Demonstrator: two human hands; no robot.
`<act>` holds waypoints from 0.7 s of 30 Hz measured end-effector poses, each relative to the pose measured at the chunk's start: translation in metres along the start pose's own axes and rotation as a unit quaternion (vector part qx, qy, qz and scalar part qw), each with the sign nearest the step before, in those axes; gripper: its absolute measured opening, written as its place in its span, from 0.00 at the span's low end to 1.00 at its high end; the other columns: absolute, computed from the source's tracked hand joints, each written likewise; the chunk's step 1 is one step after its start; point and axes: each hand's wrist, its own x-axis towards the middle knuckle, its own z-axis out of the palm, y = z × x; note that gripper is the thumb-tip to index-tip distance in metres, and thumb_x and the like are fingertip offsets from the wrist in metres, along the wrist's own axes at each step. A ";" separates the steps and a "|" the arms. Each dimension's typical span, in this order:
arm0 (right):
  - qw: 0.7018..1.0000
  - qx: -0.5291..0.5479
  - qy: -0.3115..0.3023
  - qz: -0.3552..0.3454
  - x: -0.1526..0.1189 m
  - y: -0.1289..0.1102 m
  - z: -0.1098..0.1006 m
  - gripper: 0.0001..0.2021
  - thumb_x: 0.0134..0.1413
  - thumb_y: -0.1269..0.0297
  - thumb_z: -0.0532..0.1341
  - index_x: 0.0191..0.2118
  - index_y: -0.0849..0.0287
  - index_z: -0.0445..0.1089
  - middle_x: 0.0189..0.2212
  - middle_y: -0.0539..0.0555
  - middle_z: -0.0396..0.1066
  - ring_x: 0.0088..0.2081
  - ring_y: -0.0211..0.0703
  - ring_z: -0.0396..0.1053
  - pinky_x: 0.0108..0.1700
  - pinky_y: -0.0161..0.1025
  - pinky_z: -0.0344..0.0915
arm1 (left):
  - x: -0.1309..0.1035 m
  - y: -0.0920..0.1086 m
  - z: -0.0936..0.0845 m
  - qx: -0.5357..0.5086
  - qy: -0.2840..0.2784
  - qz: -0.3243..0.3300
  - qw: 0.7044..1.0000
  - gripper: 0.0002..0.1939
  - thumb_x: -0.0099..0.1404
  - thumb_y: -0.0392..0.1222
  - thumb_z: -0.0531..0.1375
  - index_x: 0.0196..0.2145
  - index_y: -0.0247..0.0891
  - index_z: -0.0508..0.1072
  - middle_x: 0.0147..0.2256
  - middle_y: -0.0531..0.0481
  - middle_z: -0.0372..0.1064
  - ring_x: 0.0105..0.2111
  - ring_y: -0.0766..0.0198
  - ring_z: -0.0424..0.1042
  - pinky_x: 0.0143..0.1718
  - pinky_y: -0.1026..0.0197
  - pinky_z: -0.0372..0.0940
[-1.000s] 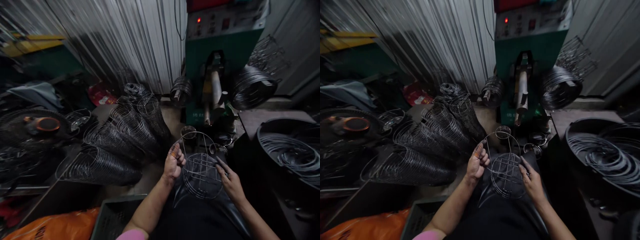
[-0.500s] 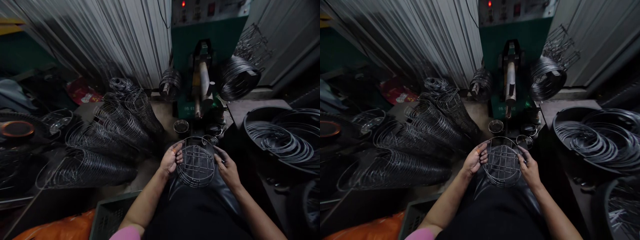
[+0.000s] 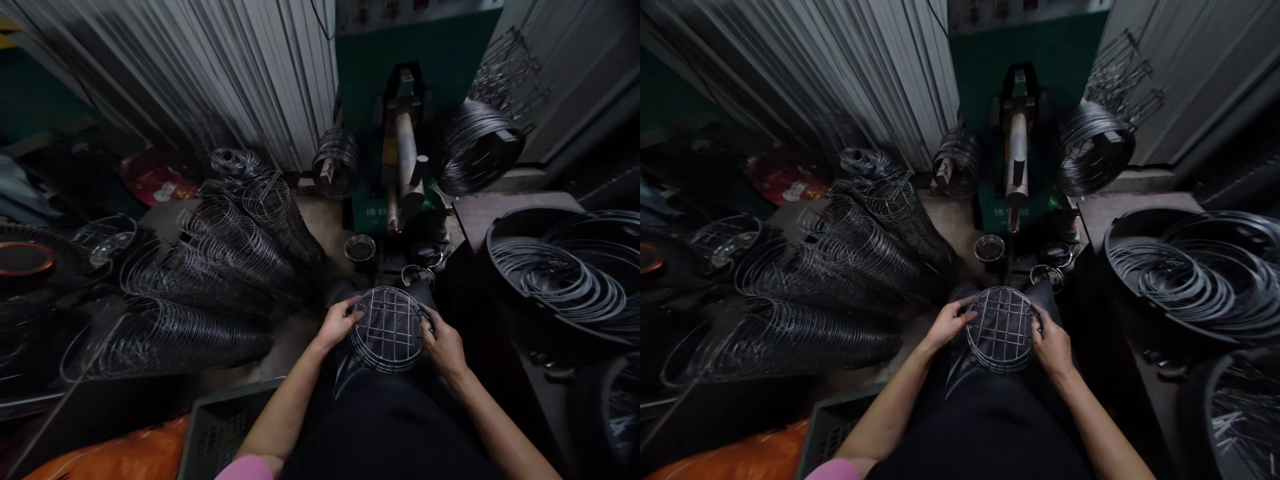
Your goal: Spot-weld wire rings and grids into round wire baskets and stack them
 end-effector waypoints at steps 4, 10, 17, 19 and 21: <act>1.000 0.023 -0.017 0.008 -0.001 0.006 0.001 0.20 0.54 0.60 0.48 0.50 0.57 0.66 0.38 0.57 0.74 0.37 0.49 0.73 0.37 0.40 0.68 | -0.001 0.000 0.002 0.021 -0.009 0.006 1.000 0.21 0.55 0.39 0.59 0.48 0.37 0.70 0.49 0.47 0.68 0.50 0.55 0.66 0.55 0.52 0.56; 0.992 0.121 -0.041 0.005 -0.002 0.015 0.002 0.21 0.54 0.58 0.50 0.51 0.63 0.65 0.41 0.58 0.73 0.42 0.47 0.71 0.43 0.39 0.66 | -0.010 -0.007 0.007 0.043 0.022 0.028 0.998 0.22 0.57 0.41 0.58 0.50 0.35 0.67 0.52 0.44 0.65 0.53 0.55 0.63 0.57 0.50 0.53; 0.989 0.143 -0.042 0.000 0.000 0.016 0.005 0.21 0.54 0.56 0.51 0.50 0.62 0.65 0.42 0.57 0.72 0.43 0.47 0.70 0.45 0.40 0.65 | -0.017 -0.015 0.014 0.050 0.045 0.042 0.997 0.21 0.59 0.44 0.56 0.50 0.37 0.67 0.52 0.45 0.65 0.53 0.56 0.62 0.57 0.51 0.53; 0.990 0.132 -0.043 -0.002 -0.001 0.017 0.006 0.21 0.54 0.56 0.50 0.51 0.60 0.65 0.42 0.57 0.72 0.43 0.47 0.70 0.45 0.40 0.65 | -0.019 -0.016 0.014 0.066 0.044 0.047 0.996 0.21 0.61 0.45 0.54 0.51 0.38 0.66 0.51 0.45 0.66 0.53 0.56 0.62 0.56 0.52 0.53; 0.993 0.111 -0.044 -0.006 -0.001 0.017 0.006 0.21 0.55 0.56 0.50 0.51 0.58 0.64 0.43 0.57 0.72 0.44 0.47 0.70 0.45 0.41 0.65 | -0.021 -0.015 0.011 0.101 0.024 0.043 0.994 0.23 0.62 0.48 0.52 0.54 0.39 0.63 0.51 0.44 0.65 0.54 0.56 0.61 0.56 0.53 0.53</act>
